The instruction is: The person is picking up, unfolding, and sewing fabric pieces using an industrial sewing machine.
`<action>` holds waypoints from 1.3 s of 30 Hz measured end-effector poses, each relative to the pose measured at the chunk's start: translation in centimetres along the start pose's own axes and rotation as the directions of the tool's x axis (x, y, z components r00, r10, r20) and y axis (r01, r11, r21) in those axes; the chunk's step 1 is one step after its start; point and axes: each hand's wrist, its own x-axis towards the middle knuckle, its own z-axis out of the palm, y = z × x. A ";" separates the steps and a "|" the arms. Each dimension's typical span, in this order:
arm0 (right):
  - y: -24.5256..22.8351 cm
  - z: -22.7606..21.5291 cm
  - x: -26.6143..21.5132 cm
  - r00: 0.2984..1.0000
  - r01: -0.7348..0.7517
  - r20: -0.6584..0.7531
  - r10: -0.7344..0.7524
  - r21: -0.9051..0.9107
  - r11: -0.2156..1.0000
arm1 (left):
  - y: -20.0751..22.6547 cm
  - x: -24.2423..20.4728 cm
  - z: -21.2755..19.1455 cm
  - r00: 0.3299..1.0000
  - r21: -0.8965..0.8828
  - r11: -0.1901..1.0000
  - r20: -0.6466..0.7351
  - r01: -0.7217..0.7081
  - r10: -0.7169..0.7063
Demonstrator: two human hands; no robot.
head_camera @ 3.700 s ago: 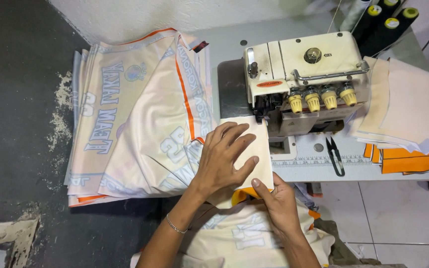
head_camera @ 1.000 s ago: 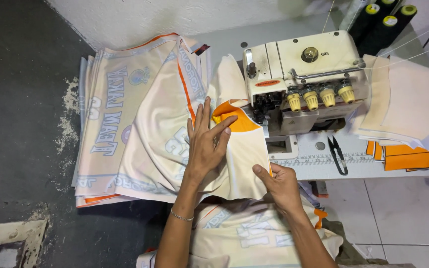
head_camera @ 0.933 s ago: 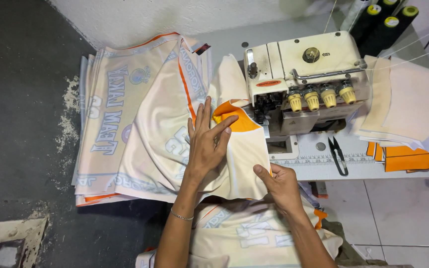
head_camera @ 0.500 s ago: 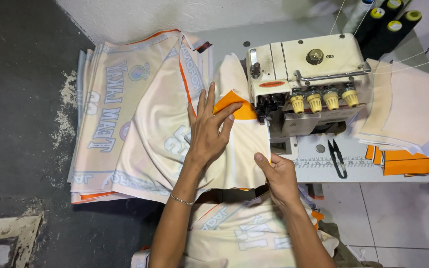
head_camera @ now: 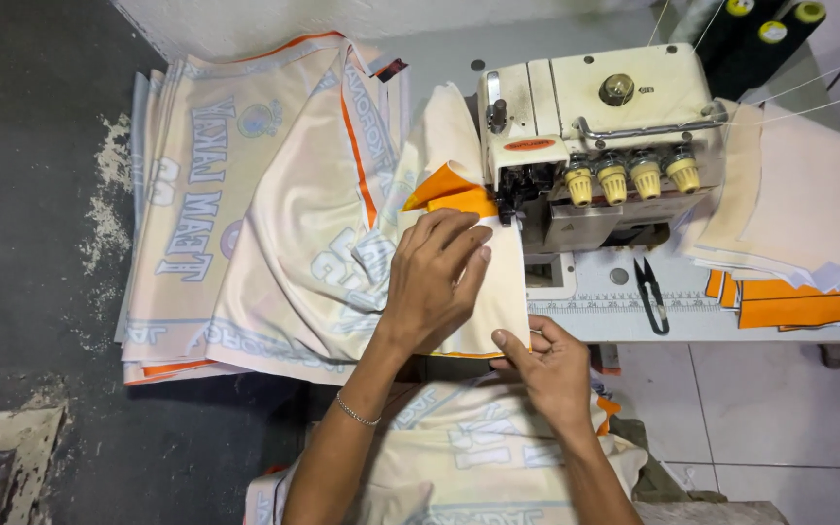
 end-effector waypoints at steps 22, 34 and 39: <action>-4.0 3.0 3.9 1.000 -0.014 0.008 0.012 0.231 0.973 | -3.8 4.5 0.3 0.997 -0.102 0.992 0.022 -0.075 0.078; -3.6 5.2 8.6 0.957 0.239 -0.165 -0.239 -0.020 0.971 | -8.6 9.7 1.6 0.991 0.078 0.994 0.120 -0.075 0.066; -3.2 4.5 7.4 0.955 0.271 -0.120 -0.271 -0.020 0.962 | -11.7 10.8 2.4 0.992 0.166 0.986 0.125 -0.028 0.007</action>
